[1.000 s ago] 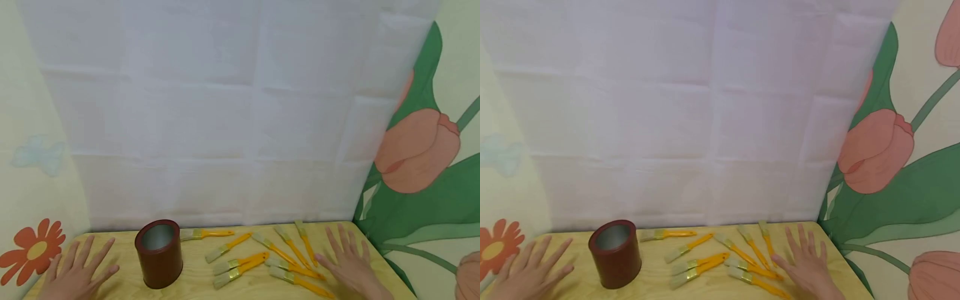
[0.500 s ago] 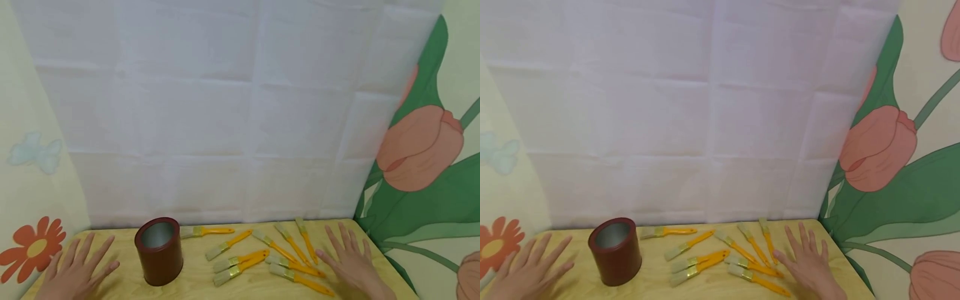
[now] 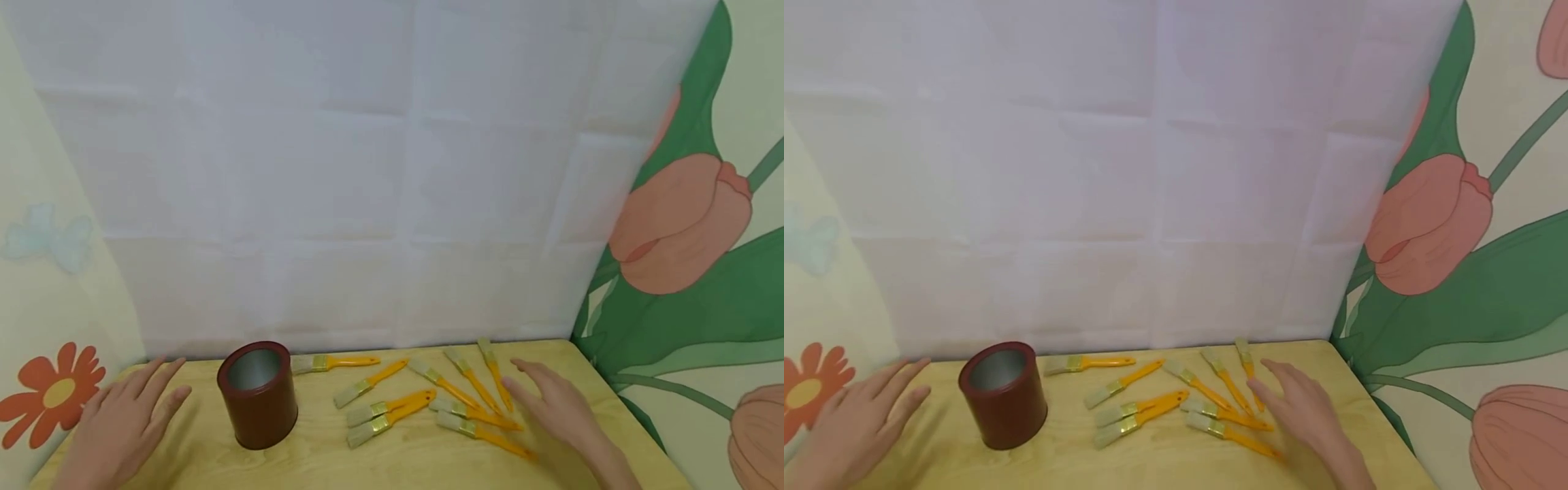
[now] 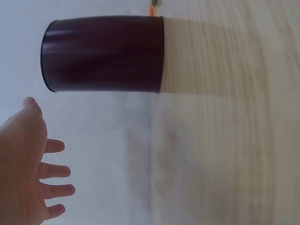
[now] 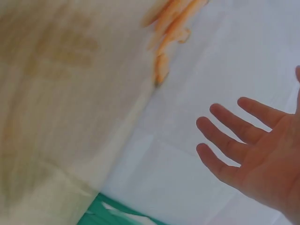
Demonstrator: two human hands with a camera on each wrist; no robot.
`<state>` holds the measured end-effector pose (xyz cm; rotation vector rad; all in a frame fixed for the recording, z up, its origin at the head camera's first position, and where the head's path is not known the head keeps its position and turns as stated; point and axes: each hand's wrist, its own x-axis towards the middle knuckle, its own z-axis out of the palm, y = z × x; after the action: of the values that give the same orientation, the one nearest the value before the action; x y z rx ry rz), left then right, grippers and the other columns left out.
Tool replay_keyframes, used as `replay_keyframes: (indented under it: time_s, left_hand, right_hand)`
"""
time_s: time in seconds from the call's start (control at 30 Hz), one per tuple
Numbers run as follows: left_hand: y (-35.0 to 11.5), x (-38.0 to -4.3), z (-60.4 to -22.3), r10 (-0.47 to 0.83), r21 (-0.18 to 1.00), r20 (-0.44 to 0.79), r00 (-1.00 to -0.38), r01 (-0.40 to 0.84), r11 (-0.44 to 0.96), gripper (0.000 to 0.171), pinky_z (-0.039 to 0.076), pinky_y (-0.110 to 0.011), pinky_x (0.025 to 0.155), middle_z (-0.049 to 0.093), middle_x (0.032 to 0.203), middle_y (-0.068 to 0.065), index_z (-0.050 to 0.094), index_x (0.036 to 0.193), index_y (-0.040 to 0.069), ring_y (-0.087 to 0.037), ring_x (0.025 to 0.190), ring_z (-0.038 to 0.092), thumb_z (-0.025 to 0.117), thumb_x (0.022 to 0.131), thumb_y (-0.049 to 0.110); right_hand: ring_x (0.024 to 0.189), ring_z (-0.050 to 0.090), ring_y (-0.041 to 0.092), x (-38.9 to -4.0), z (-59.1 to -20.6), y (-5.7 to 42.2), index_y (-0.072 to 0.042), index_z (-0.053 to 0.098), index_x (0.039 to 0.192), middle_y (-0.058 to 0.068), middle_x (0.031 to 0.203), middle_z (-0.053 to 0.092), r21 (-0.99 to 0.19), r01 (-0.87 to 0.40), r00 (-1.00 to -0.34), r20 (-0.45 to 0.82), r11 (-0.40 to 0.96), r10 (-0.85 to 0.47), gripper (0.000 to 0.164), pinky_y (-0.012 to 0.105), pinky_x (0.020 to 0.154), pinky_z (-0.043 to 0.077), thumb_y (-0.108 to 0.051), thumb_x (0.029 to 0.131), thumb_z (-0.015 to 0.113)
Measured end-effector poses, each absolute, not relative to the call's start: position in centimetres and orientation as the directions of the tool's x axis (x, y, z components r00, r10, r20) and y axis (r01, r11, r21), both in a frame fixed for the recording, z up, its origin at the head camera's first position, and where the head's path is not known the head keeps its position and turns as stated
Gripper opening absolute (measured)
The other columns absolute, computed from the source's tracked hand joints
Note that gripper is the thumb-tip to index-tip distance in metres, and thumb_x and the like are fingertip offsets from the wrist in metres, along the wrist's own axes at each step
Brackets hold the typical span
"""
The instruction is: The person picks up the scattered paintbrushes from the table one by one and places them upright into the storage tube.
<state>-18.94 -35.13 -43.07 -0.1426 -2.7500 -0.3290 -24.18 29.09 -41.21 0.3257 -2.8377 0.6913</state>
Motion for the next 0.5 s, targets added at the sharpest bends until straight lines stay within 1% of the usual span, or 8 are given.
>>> replay_keyframes:
  time_s: [0.13,0.27,0.37,0.5]
  left_hand:
    - [-33.3,-17.9,-41.5,0.073,0.209,0.505,-0.86,0.204,0.956,0.059,0.027,-0.075,0.093,0.043,0.148,-0.027,0.043,0.155,0.009,-0.057,0.121,0.041,0.054,0.107,0.04]
    - [-31.3,-16.7,-40.1,0.103,0.184,0.634,-0.767,0.278,0.943,0.057,0.03,-0.072,0.093,0.049,0.146,-0.02,0.046,0.155,0.014,-0.053,0.12,0.046,0.06,0.104,0.035]
    - [-30.1,-15.9,-39.3,0.128,0.152,0.685,-0.717,0.314,0.937,0.054,0.031,-0.07,0.094,0.051,0.144,-0.018,0.05,0.152,0.015,-0.05,0.119,0.048,0.062,0.103,0.033]
    - [-28.7,-15.6,-38.9,0.164,0.13,0.721,-0.674,0.363,0.923,0.052,0.033,-0.068,0.093,0.053,0.143,-0.018,0.055,0.147,0.012,-0.048,0.116,0.05,0.066,0.1,0.029]
  right_hand:
    - [0.116,0.062,0.032,-23.9,-40.1,27.6,-0.014,0.068,0.133,0.005,0.128,0.066,-0.427,-0.291,-0.948,0.247,0.856,-0.199,0.07,0.056,0.093,0.051,-0.07,0.094,0.055]
    - [0.11,0.065,0.028,-23.4,-39.4,26.5,-0.018,0.072,0.127,0.001,0.124,0.067,-0.433,-0.315,-0.943,0.246,0.844,-0.226,0.064,0.051,0.088,0.055,-0.07,0.091,0.059]
    - [0.11,0.065,0.028,-23.1,-39.3,25.9,-0.02,0.072,0.126,-0.001,0.124,0.067,-0.448,-0.337,-0.936,0.257,0.828,-0.242,0.061,0.051,0.088,0.054,-0.069,0.09,0.062]
    - [0.11,0.064,0.028,-23.1,-39.4,25.1,-0.021,0.071,0.127,-0.001,0.125,0.066,-0.465,-0.356,-0.931,0.247,0.81,-0.268,0.06,0.051,0.089,0.054,-0.069,0.09,0.062]
